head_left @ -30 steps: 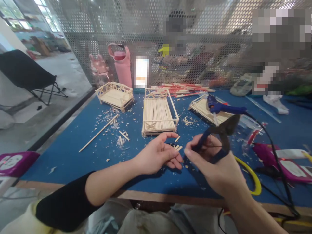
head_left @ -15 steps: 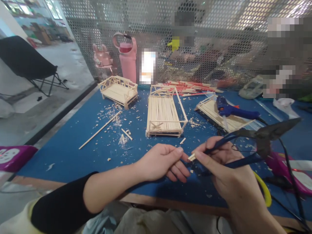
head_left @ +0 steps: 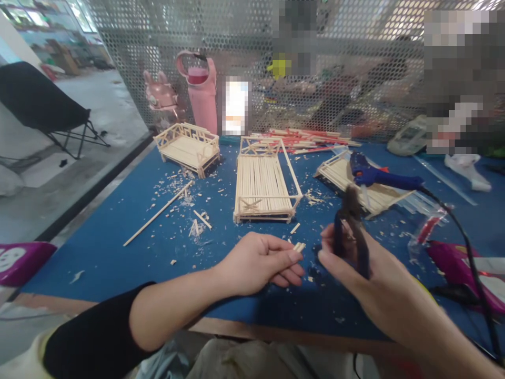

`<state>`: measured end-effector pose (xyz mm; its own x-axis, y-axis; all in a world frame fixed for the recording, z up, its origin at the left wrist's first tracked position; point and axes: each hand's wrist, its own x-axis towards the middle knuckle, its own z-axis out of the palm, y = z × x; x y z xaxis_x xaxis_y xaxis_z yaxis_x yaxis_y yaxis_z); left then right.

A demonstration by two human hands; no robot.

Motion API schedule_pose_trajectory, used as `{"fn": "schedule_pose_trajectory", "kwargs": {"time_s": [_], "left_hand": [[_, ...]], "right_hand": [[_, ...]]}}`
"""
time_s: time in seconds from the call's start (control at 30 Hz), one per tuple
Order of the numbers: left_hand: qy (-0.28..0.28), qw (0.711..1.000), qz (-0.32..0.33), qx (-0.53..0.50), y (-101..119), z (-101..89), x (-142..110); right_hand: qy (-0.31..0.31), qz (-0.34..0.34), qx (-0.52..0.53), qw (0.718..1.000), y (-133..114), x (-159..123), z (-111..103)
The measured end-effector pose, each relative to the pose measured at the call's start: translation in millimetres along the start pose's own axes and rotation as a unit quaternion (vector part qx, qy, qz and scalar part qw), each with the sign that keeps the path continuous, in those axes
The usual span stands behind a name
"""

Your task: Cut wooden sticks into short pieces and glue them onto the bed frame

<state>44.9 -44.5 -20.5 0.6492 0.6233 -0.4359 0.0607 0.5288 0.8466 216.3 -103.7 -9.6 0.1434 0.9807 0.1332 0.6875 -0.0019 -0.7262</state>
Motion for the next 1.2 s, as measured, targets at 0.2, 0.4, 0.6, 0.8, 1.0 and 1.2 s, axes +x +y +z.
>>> {"fn": "schedule_pose_trajectory", "kwargs": {"time_s": [0.2,0.4,0.6,0.8,1.0,1.2], "left_hand": [[0.009,0.998,0.046,-0.041,0.0,0.2,-2.2],[0.015,0.997,0.074,0.002,-2.1,0.3,-2.5],[-0.001,0.995,0.097,0.021,-3.3,0.3,-3.6],[-0.006,0.996,0.084,-0.002,-2.8,0.7,-3.8],[0.044,0.997,0.07,-0.009,1.1,0.7,-2.7],[0.043,0.996,0.079,0.02,-1.7,-1.3,-0.9]], "right_hand": [[-0.082,-0.055,-0.176,0.979,23.0,-9.8,-23.9],[-0.109,-0.12,-0.203,0.966,22.2,-9.7,-20.8],[-0.116,-0.108,-0.194,0.968,11.6,-4.4,-21.0],[-0.099,-0.114,-0.193,0.969,16.7,-5.3,-23.1],[-0.079,0.035,-0.296,0.951,35.2,-10.5,-37.1],[-0.083,0.113,-0.39,0.91,18.0,13.9,-22.6]]}}
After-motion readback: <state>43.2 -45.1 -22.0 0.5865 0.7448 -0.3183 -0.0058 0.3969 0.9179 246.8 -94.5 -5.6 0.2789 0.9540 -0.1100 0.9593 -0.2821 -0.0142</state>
